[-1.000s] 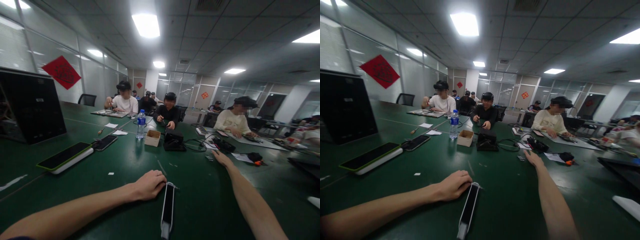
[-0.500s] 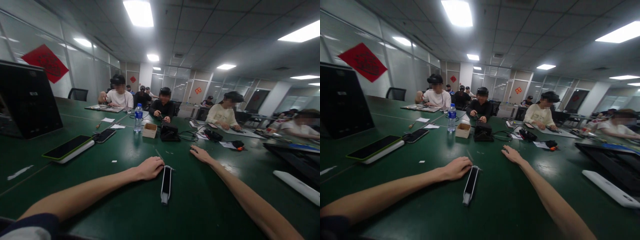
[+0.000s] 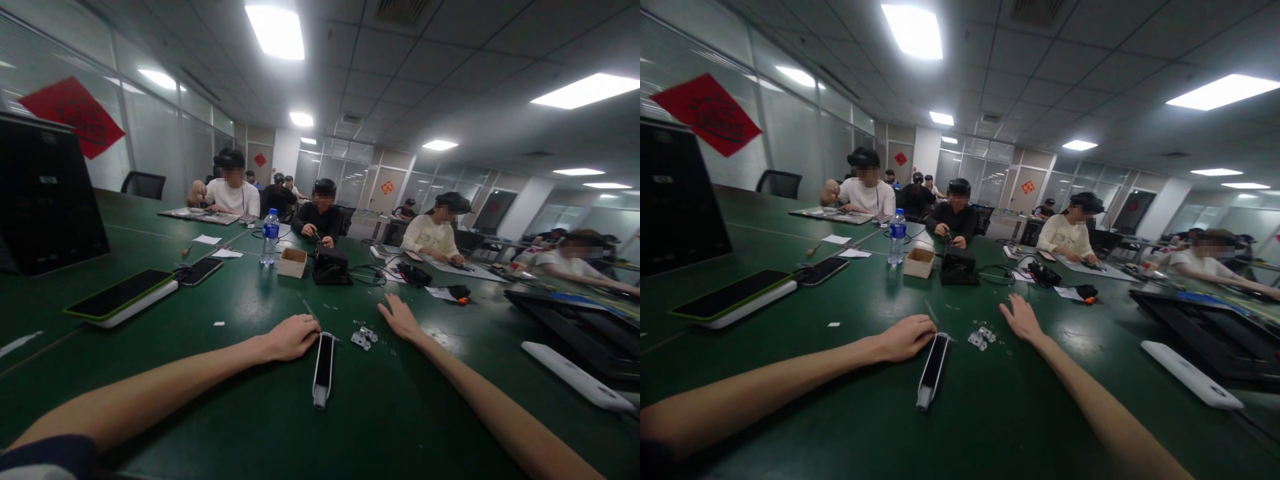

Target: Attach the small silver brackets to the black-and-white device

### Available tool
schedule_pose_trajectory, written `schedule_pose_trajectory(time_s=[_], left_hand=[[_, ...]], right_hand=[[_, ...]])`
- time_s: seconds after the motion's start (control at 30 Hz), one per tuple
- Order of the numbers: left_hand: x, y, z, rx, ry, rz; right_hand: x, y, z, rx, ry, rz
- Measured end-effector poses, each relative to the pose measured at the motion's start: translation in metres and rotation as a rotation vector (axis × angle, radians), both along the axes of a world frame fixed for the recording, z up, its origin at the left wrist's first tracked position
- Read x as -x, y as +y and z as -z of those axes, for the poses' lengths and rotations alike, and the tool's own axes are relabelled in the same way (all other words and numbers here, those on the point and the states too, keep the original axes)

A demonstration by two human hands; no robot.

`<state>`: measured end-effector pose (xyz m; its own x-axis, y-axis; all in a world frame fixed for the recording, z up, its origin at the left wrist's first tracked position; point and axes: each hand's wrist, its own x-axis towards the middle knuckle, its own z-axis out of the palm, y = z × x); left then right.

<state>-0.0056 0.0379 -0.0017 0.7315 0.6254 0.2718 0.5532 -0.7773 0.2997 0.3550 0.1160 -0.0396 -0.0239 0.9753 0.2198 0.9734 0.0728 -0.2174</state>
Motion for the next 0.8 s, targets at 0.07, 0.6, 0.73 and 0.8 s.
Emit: schedule_pose_trajectory(time_s=[0.07, 0.6, 0.73, 0.8], left_hand=[[0.0, 0.0, -0.001, 0.01, 0.002, -0.006], [-0.002, 0.001, -0.002, -0.026, 0.054, -0.007], [-0.002, 0.002, 0.001, -0.06, 0.064, -0.002], [-0.002, 0.002, 0.002, -0.065, 0.053, 0.0]], right_hand=[[-0.034, 0.032, -0.002, 0.084, -0.033, 0.246], [0.011, 0.113, 0.011, 0.199, -0.004, -0.02], [0.027, 0.075, 0.01, 0.215, 0.007, -0.165], [0.031, 0.054, 0.008, 0.197, 0.049, -0.235]])
